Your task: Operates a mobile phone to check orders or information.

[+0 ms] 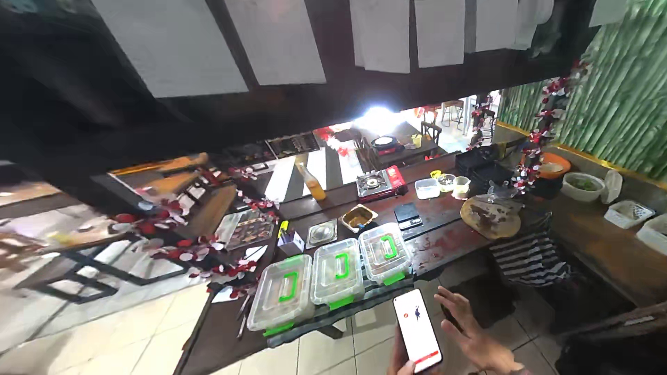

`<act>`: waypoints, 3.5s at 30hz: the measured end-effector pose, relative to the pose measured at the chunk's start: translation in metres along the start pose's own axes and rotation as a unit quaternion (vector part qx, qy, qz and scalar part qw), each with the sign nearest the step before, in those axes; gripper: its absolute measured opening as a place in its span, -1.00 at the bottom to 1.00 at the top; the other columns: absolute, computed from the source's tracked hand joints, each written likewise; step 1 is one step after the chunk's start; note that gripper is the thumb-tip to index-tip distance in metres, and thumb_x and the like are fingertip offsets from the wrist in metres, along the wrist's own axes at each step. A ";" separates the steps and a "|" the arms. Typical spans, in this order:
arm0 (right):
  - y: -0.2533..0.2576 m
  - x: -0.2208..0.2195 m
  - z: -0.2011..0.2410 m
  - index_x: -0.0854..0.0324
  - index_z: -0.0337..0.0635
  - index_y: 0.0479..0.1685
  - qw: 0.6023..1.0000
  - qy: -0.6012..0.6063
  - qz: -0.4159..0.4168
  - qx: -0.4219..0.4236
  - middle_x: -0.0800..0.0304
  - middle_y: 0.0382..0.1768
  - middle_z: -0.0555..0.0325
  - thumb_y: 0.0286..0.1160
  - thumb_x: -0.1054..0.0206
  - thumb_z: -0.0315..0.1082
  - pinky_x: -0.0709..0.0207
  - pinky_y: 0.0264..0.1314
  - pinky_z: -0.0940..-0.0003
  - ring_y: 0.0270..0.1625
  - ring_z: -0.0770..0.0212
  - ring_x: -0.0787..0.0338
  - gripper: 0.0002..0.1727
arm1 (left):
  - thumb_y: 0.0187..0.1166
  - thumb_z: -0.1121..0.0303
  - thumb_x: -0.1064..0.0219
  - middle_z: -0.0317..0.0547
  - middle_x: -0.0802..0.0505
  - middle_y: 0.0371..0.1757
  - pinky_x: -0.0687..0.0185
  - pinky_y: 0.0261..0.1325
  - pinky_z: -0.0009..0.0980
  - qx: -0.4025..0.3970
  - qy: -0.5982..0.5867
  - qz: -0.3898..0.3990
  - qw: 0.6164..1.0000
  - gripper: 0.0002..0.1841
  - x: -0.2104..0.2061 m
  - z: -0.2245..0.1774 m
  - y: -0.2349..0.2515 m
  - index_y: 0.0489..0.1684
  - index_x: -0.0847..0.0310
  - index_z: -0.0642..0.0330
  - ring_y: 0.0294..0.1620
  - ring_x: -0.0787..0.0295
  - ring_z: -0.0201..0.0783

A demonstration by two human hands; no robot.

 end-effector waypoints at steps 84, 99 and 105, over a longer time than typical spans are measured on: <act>0.065 0.109 -0.030 -0.54 0.11 0.56 0.974 -0.175 0.052 0.137 -0.04 0.88 0.07 0.71 -0.08 0.19 0.21 0.80 -0.32 0.89 -0.16 0.08 -0.41 | 0.49 0.15 -0.27 0.11 -0.50 0.67 -0.89 -0.05 0.05 -0.015 0.085 -0.067 0.994 -0.06 -0.101 0.079 0.075 0.96 0.21 -0.13 0.24 -0.80 0.05; 0.006 0.112 -0.046 -0.92 0.26 -0.01 0.973 -0.091 0.051 0.205 -0.42 0.71 0.20 0.63 -0.36 -0.13 0.07 0.77 -0.25 0.82 -0.11 -0.12 -0.80 | 0.55 0.20 -0.17 0.09 -0.56 0.61 -0.89 -0.13 0.06 -0.047 0.084 -0.102 0.990 -0.14 -0.097 0.074 0.068 0.95 0.18 -0.26 0.16 -0.83 0.06; 0.004 0.109 -0.043 -0.91 0.26 -0.01 0.968 -0.117 0.055 0.215 -0.45 0.69 0.20 0.62 -0.36 -0.13 0.05 0.76 -0.24 0.81 -0.11 -0.15 -0.80 | 0.55 0.23 -0.16 0.07 -0.54 0.63 -0.90 -0.13 0.04 -0.050 0.078 -0.101 0.991 -0.14 -0.098 0.074 0.066 0.95 0.18 -0.28 0.17 -0.83 0.05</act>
Point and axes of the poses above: each hand's wrist, its own y-axis towards the middle knuckle, its own x-axis out of the back of the hand, z = x × y, the point moved 8 cm from there along y, towards the middle knuckle
